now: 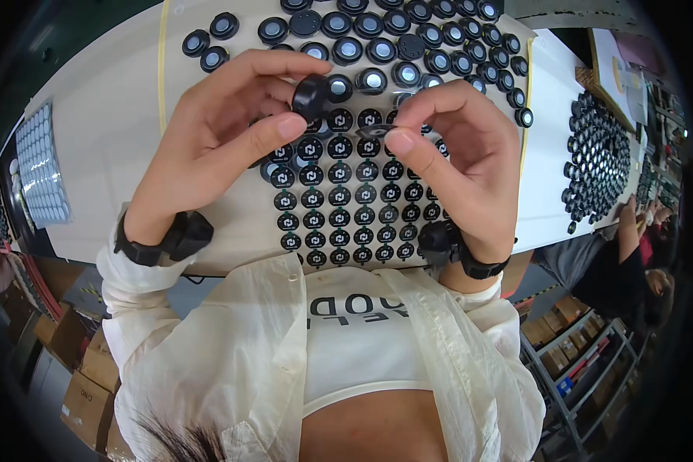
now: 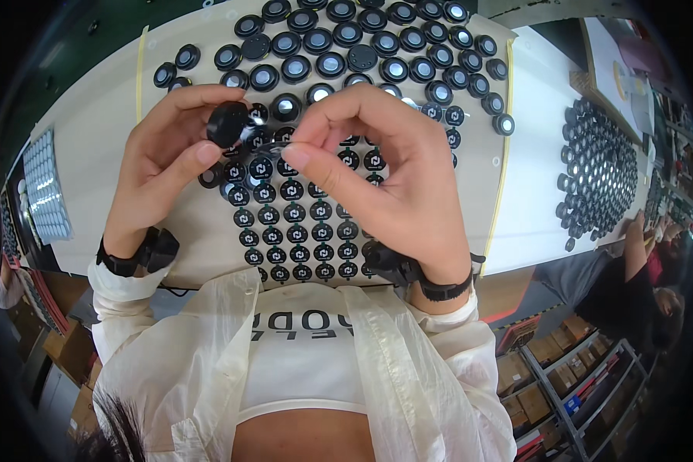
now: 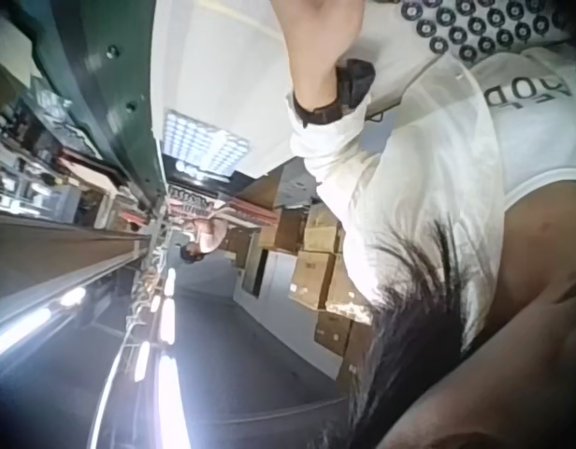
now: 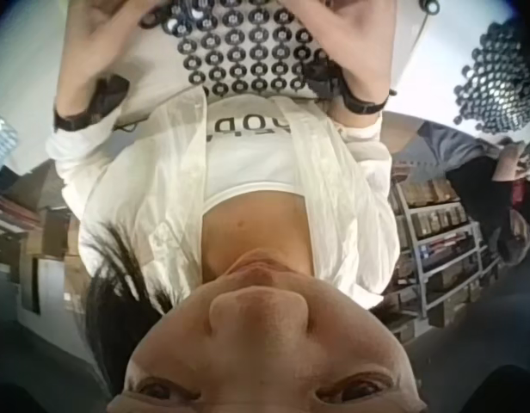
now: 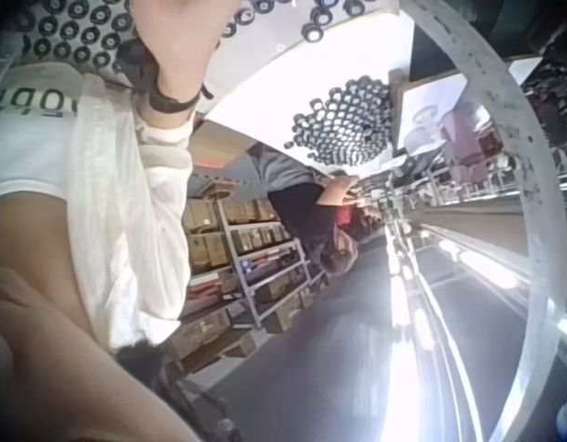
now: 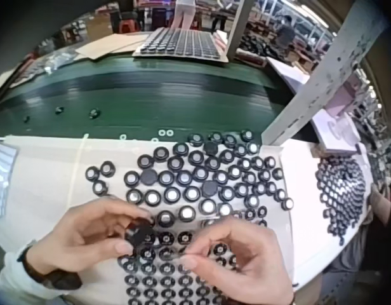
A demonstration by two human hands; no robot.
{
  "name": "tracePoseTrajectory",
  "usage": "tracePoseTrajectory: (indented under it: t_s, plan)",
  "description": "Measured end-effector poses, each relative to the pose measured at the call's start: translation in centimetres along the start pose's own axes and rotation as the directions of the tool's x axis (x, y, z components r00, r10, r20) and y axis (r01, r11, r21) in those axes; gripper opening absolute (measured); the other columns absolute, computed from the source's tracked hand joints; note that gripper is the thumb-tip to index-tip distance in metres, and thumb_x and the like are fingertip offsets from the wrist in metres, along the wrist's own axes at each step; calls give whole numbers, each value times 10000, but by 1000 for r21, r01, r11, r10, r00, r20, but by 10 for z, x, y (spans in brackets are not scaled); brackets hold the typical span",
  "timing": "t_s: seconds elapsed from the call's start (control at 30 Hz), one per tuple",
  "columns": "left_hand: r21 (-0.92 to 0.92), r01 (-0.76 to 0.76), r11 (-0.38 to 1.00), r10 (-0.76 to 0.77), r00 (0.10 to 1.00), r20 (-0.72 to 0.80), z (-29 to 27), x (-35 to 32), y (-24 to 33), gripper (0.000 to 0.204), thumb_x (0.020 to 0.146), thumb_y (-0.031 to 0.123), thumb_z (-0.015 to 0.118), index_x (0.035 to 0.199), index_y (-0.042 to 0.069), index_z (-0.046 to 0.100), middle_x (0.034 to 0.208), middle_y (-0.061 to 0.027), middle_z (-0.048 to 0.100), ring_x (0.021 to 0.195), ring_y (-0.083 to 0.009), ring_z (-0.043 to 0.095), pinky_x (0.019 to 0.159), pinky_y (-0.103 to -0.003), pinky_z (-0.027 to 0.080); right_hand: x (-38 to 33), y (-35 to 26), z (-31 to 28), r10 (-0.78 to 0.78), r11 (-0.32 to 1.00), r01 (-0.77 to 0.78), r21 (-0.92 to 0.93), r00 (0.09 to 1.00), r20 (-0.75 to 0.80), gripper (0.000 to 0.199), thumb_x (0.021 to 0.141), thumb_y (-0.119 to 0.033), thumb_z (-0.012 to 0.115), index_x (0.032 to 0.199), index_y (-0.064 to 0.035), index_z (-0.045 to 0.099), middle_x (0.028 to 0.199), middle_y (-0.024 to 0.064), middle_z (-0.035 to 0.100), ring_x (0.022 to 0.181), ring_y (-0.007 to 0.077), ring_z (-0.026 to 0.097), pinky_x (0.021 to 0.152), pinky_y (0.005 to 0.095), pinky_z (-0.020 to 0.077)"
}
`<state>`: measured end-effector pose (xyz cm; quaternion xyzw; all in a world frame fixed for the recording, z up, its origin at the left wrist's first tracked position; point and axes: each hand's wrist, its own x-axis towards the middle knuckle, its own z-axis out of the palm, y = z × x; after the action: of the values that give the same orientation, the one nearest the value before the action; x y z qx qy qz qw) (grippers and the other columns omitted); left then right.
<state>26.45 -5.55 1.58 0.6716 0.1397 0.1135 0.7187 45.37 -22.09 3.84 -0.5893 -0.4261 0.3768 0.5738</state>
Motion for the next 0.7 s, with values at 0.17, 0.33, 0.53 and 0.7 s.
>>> tracePoseTrajectory:
  t_s: [0.17,0.33,0.53,0.7]
  plan:
    - [-321,-1,947,-5,1000,-18,20,4,-1,466,964,54,584,1395,-28,428,1281,-145,597,1161,-196,587,1000,-346,476,-1,4,8,67,980,-58,188,997,-40,182,875,16,714,1032,10,621,916,29,655,792,66,582,716,210,463]
    - [-299,-80,951,71,997,-40,28,8,-12,515,908,-5,634,1376,-51,423,1322,-187,575,1223,-231,568,1044,-367,458,1,10,13,110,957,-65,283,983,-148,275,882,19,710,1128,10,589,898,26,655,756,34,540,673,172,426]
    - [-131,-123,984,112,990,-89,33,13,-10,506,857,-117,652,1335,-86,490,1354,-209,552,1186,-231,601,1018,-366,508,3,14,10,31,986,-13,163,994,-104,245,857,4,741,1086,2,655,844,-4,653,656,10,452,618,154,365]
    - [-75,-79,994,62,978,-200,41,11,-5,497,839,-134,673,1312,-98,524,1297,-217,587,1076,-228,673,905,-292,572,2,15,13,61,995,-44,90,979,-194,159,838,-7,764,989,5,714,786,-33,628,632,7,432,597,166,353]
